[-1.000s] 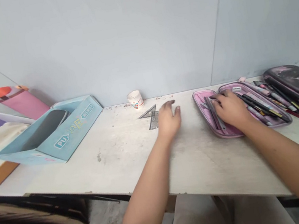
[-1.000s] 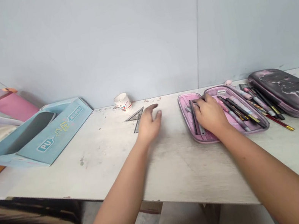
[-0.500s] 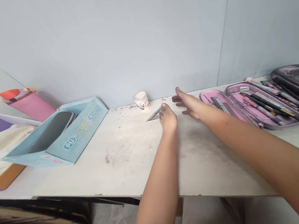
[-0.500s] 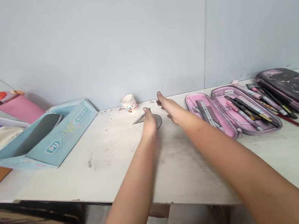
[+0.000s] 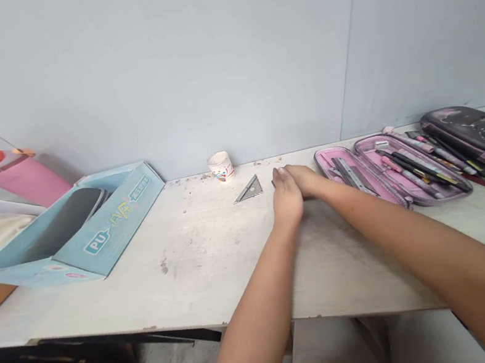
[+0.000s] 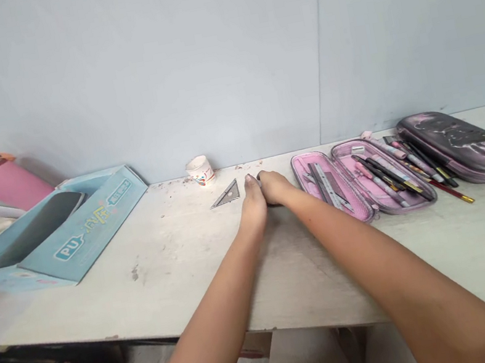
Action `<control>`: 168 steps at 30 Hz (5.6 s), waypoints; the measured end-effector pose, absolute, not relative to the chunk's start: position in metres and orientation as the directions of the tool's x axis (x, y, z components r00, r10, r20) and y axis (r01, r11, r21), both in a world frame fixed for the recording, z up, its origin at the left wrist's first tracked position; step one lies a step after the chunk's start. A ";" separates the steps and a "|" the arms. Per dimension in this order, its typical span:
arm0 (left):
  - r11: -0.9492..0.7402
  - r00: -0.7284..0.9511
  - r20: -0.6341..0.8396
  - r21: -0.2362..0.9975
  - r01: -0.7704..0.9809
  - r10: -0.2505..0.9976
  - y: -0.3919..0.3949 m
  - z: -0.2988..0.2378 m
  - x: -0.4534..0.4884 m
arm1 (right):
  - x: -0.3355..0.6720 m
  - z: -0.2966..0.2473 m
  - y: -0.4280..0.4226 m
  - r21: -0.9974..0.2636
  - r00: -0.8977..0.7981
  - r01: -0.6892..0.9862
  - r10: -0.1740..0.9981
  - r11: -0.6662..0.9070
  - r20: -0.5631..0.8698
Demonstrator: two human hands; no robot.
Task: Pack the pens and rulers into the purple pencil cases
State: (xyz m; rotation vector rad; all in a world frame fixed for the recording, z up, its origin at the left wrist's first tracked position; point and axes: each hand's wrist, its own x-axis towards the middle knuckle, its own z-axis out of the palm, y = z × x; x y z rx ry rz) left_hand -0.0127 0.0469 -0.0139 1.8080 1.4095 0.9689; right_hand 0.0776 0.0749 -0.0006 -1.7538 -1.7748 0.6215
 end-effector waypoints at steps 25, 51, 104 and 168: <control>-0.198 0.058 0.440 0.279 0.939 0.896 0.066 -0.006 -0.047 | 0.148 0.017 0.031 -0.360 -0.006 0.917 0.907 0.173 0.420; -0.338 0.329 0.111 0.515 0.788 0.938 0.070 -0.013 -0.044 | 0.077 -0.001 0.057 -0.971 0.088 0.146 0.980 -0.188 -0.176; -0.880 0.823 0.364 -0.022 0.475 0.435 0.012 0.052 0.065 | 0.239 -0.013 -0.012 -0.981 0.195 0.036 0.962 0.189 0.193; -0.719 0.657 0.495 -0.088 0.689 0.569 -0.008 0.034 0.065 | 0.239 0.052 -0.033 0.384 -0.568 0.823 0.578 0.418 0.586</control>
